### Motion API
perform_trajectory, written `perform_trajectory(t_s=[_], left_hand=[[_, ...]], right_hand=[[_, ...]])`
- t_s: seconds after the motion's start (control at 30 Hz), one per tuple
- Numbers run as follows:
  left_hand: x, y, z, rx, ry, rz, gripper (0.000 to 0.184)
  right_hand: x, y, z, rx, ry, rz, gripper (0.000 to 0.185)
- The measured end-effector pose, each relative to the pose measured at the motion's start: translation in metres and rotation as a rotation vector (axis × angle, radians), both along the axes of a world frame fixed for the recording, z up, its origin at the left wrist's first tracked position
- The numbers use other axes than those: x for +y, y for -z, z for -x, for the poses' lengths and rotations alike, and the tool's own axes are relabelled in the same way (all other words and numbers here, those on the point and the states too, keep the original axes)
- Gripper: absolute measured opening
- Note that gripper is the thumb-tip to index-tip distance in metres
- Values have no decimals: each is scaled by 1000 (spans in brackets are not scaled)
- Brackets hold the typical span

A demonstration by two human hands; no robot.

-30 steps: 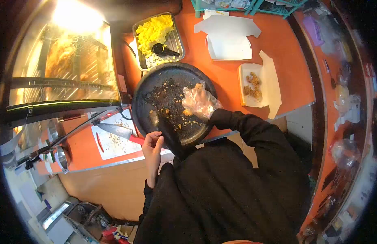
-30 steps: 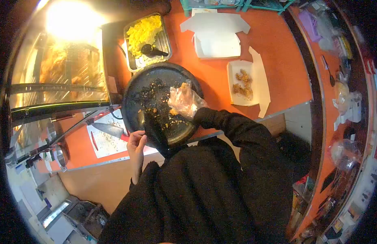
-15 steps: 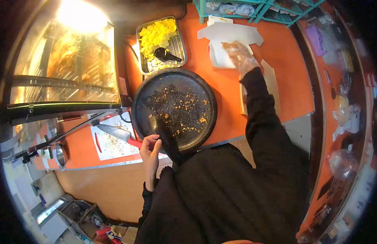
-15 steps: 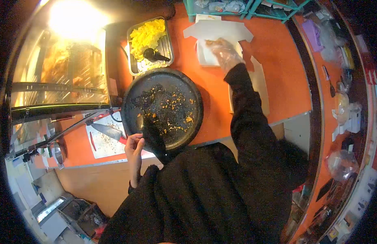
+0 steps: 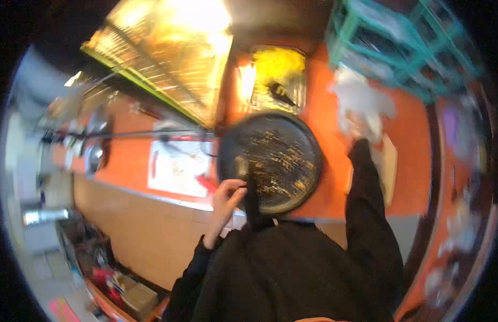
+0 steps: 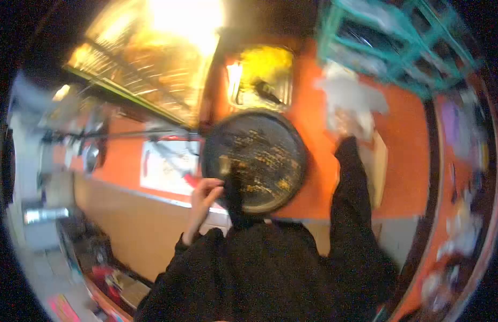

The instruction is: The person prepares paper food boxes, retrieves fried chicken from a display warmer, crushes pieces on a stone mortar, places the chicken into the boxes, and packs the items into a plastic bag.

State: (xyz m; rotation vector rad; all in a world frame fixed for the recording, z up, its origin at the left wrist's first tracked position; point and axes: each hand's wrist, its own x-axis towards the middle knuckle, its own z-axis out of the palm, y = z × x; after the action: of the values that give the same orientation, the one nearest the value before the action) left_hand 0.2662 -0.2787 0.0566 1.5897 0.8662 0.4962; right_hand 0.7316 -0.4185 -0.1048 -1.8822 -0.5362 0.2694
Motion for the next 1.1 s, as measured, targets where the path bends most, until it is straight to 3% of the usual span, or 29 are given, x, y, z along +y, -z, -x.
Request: perform_trajectory(t_s=[0.07, 0.1, 0.2, 0.23, 0.3, 0.43, 0.5, 0.57, 0.63, 0.8, 0.87, 0.9, 0.97, 1.0, 1.1], left_hand=[[10, -9, -5, 20, 41, -69, 16], [14, -13, -15, -88, 34, -170, 17], [33, -37, -39, -55, 100, -479, 24], [37, -46, -49, -64, 94, -481, 24], [45, -56, -59, 97, 37, -839, 28], [76, -42, -44, 167, 199, -844, 25], [89, -40, -30, 224, 320, -796, 19], [93, -42, -20, 141, 285, -765, 14], [101, -33, -14, 90, 391, -708, 11], [121, -36, -5, 68, 436, -920, 8], [139, -40, -2, 147, 145, -1165, 10], [148, -41, 2, 140, 153, -1169, 10], [168, -45, 10, 87, 56, -1148, 10], [170, -50, 15, 46, 149, -1115, 10], [165, -89, 19, -40, 89, -916, 18]], right_hand=[[24, -54, 30, 186, -52, -182, 33], [35, -81, 50, 285, -133, -245, 34], [60, -151, 129, 580, -442, -343, 34], [66, -164, 152, 681, -541, -344, 35], [74, -181, 202, 875, -729, -325, 35], [88, -205, 263, 1127, -903, -250, 37], [92, -224, 282, 1142, -862, -174, 39], [96, -239, 298, 1156, -777, -32, 43], [96, -228, 302, 1237, -865, -124, 41], [86, -226, 311, 1095, -897, -73, 61], [69, -215, 324, 1022, -839, -140, 66], [62, -210, 331, 988, -811, -172, 69], [56, -206, 343, 944, -777, -212, 71], [53, -209, 349, 986, -717, -281, 78], [67, -261, 358, 998, -747, -409, 93]])
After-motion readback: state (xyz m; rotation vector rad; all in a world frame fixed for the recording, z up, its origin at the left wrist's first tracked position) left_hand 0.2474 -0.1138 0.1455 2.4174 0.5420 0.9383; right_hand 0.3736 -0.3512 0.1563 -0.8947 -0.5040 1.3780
